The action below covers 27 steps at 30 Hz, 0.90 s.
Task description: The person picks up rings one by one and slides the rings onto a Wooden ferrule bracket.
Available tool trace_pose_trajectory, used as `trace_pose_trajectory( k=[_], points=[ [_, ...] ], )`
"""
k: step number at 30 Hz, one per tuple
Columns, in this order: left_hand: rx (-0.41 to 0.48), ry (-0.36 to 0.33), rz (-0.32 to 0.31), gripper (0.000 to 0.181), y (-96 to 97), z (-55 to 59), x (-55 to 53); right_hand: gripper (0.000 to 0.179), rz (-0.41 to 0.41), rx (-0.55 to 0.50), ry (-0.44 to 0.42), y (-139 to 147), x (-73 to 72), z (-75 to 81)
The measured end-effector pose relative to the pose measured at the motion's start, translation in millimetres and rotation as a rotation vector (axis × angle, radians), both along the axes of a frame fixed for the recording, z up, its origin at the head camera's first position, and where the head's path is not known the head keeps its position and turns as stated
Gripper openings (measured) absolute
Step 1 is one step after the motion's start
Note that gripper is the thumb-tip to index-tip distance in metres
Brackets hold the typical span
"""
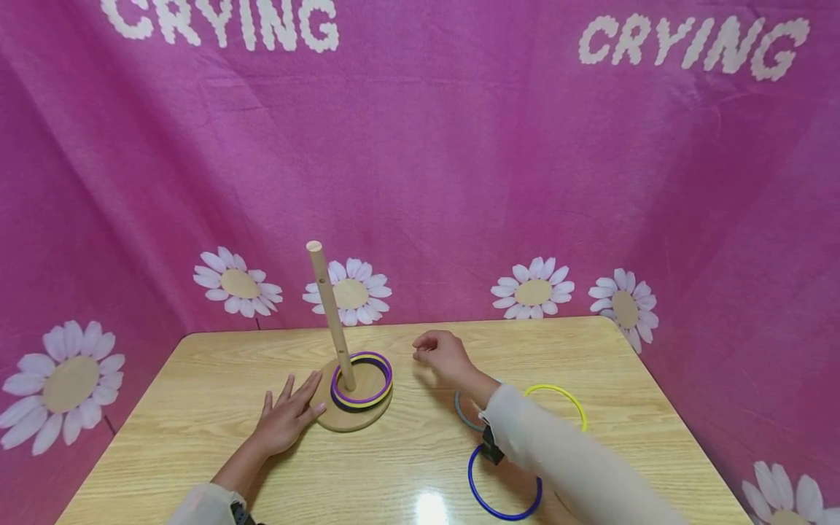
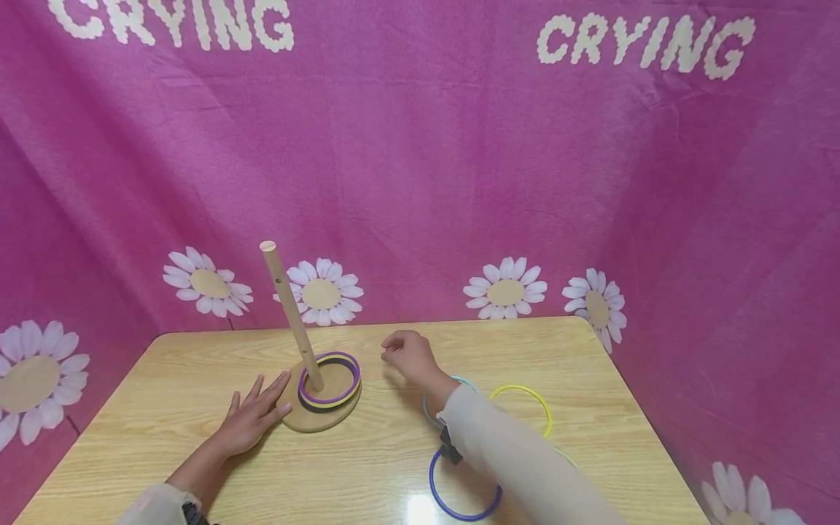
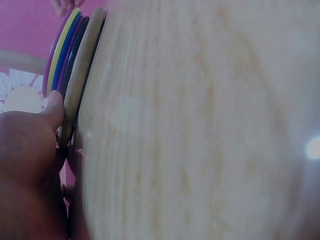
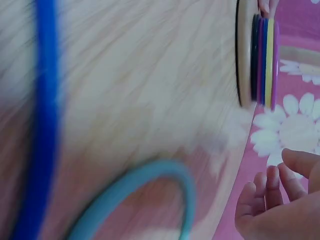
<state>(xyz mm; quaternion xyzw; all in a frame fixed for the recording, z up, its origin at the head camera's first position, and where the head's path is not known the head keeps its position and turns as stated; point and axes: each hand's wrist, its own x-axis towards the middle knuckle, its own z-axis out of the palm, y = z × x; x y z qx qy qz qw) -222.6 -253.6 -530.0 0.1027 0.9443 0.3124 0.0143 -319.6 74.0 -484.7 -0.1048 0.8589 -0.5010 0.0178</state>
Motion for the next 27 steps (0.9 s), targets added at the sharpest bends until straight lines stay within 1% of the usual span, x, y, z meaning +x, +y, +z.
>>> trace_pose_trajectory(
  k=[4, 5, 10, 12, 15, 20, 27],
  points=[
    [-0.02, -0.028, 0.002, 0.067, -1.0, 1.4, -0.3, 0.016, -0.01, 0.007, -0.004, 23, 0.6, -4.8],
    [-0.018, -0.026, -0.002, 0.068, -1.8, -0.2, -1.0, 0.017, -0.007, 0.01, -0.006, 29, 1.4, -5.6],
    [-0.016, -0.04, -0.001, 0.068, -1.9, 1.5, -0.5, 0.02, 0.016, 0.057, -0.013, 58, 6.3, -9.3],
    [-0.022, -0.051, 0.003, 0.068, -1.0, 4.1, 0.6, 0.021, 0.013, 0.073, -0.013, 69, 8.1, -11.3],
    [-0.03, -0.055, 0.005, 0.067, -0.9, 4.7, 0.9, 0.021, 0.005, 0.096, -0.018, 83, 10.4, -13.9],
    [-0.034, -0.061, 0.005, 0.067, -0.7, 4.8, 0.7, 0.021, 0.016, 0.123, -0.041, 100, 14.4, -16.2],
    [-0.038, -0.052, 0.003, 0.067, -1.0, 4.1, 0.4, 0.024, 0.062, 0.164, -0.028, 116, 16.3, -18.6]
  ],
)
